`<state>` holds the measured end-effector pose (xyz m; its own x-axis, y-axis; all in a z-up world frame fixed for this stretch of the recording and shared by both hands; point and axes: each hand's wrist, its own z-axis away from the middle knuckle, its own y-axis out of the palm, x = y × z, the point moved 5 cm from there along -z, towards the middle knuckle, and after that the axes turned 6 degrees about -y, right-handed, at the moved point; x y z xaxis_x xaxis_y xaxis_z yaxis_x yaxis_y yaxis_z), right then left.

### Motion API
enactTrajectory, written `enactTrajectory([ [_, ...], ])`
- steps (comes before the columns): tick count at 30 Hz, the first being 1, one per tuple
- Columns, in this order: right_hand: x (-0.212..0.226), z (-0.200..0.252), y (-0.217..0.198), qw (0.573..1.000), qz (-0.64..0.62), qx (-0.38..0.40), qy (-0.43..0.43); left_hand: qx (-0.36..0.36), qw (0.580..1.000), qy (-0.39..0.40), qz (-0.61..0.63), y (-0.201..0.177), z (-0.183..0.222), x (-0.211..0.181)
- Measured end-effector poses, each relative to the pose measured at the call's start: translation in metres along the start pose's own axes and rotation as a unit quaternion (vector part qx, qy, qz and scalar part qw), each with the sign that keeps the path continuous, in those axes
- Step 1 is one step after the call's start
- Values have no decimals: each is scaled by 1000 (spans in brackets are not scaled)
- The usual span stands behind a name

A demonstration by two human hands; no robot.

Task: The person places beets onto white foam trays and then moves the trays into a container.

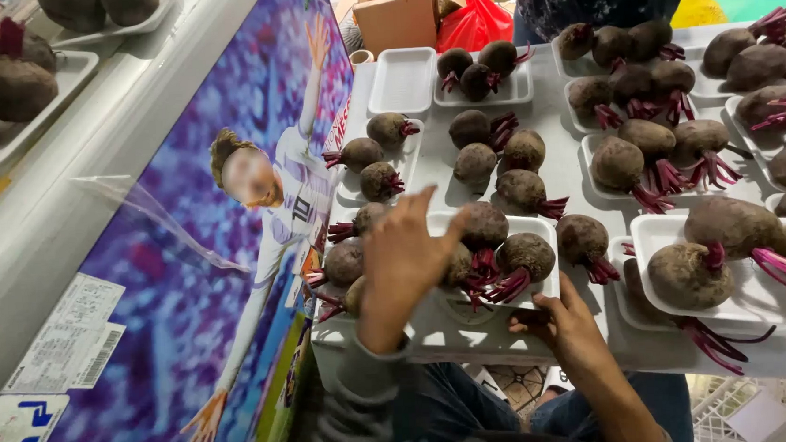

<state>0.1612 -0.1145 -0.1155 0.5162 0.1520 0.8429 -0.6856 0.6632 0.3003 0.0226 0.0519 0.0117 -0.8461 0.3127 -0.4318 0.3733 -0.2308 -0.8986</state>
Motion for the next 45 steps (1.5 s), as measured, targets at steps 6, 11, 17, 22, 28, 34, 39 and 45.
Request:
enactTrajectory([
  [6,5,3,3,999,-2,-10,32,-166,978,115,-60,-65,-154,-2],
  [11,-8,-6,-4,999,-9,-13,35,-160,970,128,-131,-11,-348,67],
  [17,-22,-23,-18,997,-54,-17,57,-31,986,-24,-161,80,-450,138],
  [22,-25,-27,-25,994,23,-20,100,-35,992,-92,-80,84,-463,153],
  [28,7,-11,0,984,-34,-68,161,-124,978,-33,162,45,-519,204],
  [34,0,-11,-1,990,-52,-57,115,10,881,5,472,-63,-321,130],
  [39,-12,-16,-9,997,-51,-28,59,16,894,53,444,-51,-197,115],
  [45,14,8,12,999,8,-24,37,133,800,-2,584,-27,-113,94],
])
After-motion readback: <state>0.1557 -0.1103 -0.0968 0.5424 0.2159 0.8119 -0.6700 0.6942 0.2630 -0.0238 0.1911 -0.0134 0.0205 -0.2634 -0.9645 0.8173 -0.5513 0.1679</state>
